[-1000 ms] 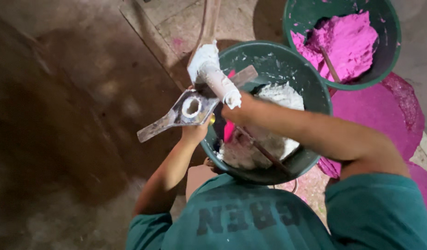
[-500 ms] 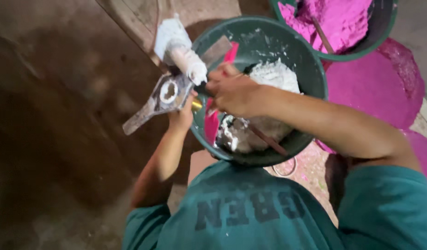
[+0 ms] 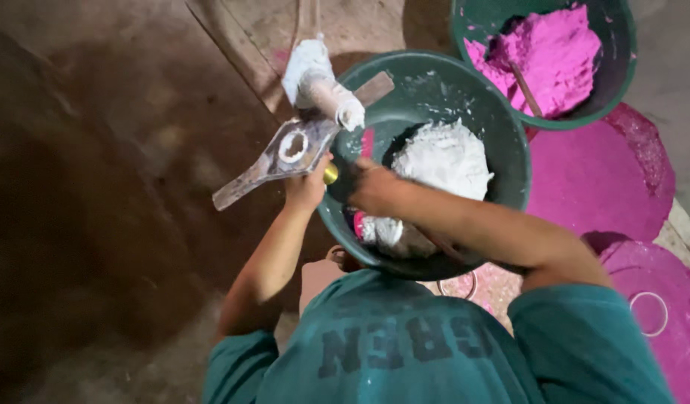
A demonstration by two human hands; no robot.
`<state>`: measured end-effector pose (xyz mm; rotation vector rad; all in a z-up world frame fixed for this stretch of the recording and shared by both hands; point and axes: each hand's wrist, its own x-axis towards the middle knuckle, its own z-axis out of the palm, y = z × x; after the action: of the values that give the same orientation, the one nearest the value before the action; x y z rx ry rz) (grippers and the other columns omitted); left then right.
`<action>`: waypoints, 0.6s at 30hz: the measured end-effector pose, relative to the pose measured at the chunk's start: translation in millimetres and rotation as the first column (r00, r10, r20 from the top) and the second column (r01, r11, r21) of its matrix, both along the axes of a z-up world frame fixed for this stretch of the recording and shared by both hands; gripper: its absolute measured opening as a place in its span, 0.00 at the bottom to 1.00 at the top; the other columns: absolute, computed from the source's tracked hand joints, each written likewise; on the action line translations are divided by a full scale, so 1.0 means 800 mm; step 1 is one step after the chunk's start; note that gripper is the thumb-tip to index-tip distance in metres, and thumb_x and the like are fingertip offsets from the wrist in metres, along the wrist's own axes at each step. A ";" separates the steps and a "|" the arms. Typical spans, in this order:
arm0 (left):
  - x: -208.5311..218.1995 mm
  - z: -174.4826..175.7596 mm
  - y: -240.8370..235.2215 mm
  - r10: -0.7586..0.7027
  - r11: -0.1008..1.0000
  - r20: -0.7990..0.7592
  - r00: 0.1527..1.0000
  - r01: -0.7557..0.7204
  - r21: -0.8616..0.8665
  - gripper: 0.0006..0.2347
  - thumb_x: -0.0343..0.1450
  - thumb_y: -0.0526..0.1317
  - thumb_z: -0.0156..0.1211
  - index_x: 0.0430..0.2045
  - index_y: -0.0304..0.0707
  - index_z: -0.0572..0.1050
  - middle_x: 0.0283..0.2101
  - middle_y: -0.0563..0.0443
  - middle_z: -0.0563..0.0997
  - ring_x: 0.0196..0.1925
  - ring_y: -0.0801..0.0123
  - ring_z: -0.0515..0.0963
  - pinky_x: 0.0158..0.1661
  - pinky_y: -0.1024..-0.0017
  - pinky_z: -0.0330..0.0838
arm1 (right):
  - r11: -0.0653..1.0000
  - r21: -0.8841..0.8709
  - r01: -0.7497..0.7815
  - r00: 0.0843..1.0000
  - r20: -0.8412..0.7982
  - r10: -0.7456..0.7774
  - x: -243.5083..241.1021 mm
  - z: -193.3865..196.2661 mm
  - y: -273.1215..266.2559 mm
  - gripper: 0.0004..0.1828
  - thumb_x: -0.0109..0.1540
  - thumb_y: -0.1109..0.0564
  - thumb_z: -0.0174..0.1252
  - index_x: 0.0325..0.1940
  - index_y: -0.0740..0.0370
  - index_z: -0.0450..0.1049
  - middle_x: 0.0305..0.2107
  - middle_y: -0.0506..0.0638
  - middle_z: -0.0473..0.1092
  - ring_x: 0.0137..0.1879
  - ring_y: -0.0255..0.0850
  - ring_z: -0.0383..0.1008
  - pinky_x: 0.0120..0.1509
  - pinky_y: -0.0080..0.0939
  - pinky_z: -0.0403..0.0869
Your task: The person assembles pink and white circular dough pieces onto a pink glittery mat, places the mat into a woven steamer basket, and then uses a manual press to cut white dough circles from a pink sheet. The steamer basket is placed into a large pot.
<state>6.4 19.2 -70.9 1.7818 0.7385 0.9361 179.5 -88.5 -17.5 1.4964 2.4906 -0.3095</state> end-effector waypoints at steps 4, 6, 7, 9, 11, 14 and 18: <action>0.007 -0.003 0.005 0.005 0.995 0.058 0.998 0.000 -0.098 0.09 0.71 0.38 0.60 0.39 0.32 0.80 0.42 0.44 0.83 0.48 0.56 0.82 0.49 0.62 0.73 | 0.993 -0.074 0.088 0.993 0.080 -0.082 0.062 0.006 -0.024 0.10 0.55 0.48 0.56 0.25 0.46 0.81 0.24 0.49 0.73 0.41 0.48 0.71 0.52 0.56 0.59; 0.011 -0.003 0.008 -0.019 0.998 0.018 1.000 0.020 -0.061 0.08 0.72 0.38 0.60 0.39 0.32 0.80 0.42 0.44 0.84 0.48 0.58 0.82 0.49 0.63 0.73 | 0.991 0.127 0.052 0.989 0.129 -0.068 0.079 0.007 -0.005 0.08 0.51 0.48 0.58 0.22 0.48 0.81 0.29 0.47 0.75 0.48 0.48 0.71 0.52 0.53 0.60; 0.008 -0.004 0.005 -0.032 0.998 -0.005 0.999 0.032 -0.047 0.08 0.72 0.38 0.60 0.39 0.33 0.80 0.41 0.45 0.84 0.47 0.58 0.82 0.49 0.63 0.73 | 0.960 0.274 0.057 0.992 0.097 -0.087 0.071 0.001 0.004 0.07 0.50 0.49 0.58 0.22 0.48 0.81 0.33 0.47 0.76 0.51 0.48 0.72 0.53 0.52 0.61; 0.005 0.001 0.003 -0.034 0.999 0.022 0.999 0.034 -0.038 0.07 0.72 0.37 0.59 0.38 0.33 0.80 0.41 0.46 0.84 0.46 0.60 0.82 0.49 0.64 0.73 | 0.971 0.187 0.151 0.975 0.132 -0.177 0.039 -0.010 0.026 0.09 0.56 0.48 0.58 0.29 0.50 0.81 0.34 0.51 0.76 0.53 0.50 0.71 0.59 0.52 0.63; 0.003 0.009 -0.001 -0.026 0.998 0.082 0.996 0.031 -0.055 0.07 0.72 0.36 0.59 0.37 0.32 0.79 0.40 0.46 0.83 0.46 0.61 0.81 0.48 0.64 0.73 | 0.974 0.225 0.002 0.995 0.101 -0.025 -0.007 -0.013 0.019 0.08 0.57 0.50 0.58 0.30 0.51 0.81 0.34 0.52 0.76 0.51 0.52 0.70 0.60 0.56 0.66; 0.005 0.026 0.004 -0.014 0.996 0.176 0.984 0.030 -0.089 0.06 0.71 0.35 0.58 0.36 0.31 0.78 0.40 0.47 0.81 0.45 0.61 0.80 0.47 0.64 0.73 | 0.997 -0.080 -0.012 0.994 0.109 0.021 -0.022 0.042 -0.043 0.08 0.51 0.54 0.58 0.22 0.51 0.82 0.31 0.49 0.76 0.63 0.50 0.67 0.75 0.56 0.58; 0.002 0.026 -0.001 -0.029 0.991 0.177 0.984 0.052 -0.126 0.05 0.71 0.34 0.56 0.35 0.32 0.77 0.38 0.49 0.80 0.43 0.64 0.80 0.46 0.67 0.74 | 0.955 -0.146 0.258 0.949 0.222 -0.222 0.041 0.177 -0.132 0.18 0.44 0.40 0.64 0.34 0.43 0.83 0.35 0.49 0.71 0.55 0.49 0.66 0.57 0.52 0.62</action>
<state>8.1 18.2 -49.9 1.5733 0.6344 0.9804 212.2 -194.4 123.9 1.6691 2.0701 -0.3817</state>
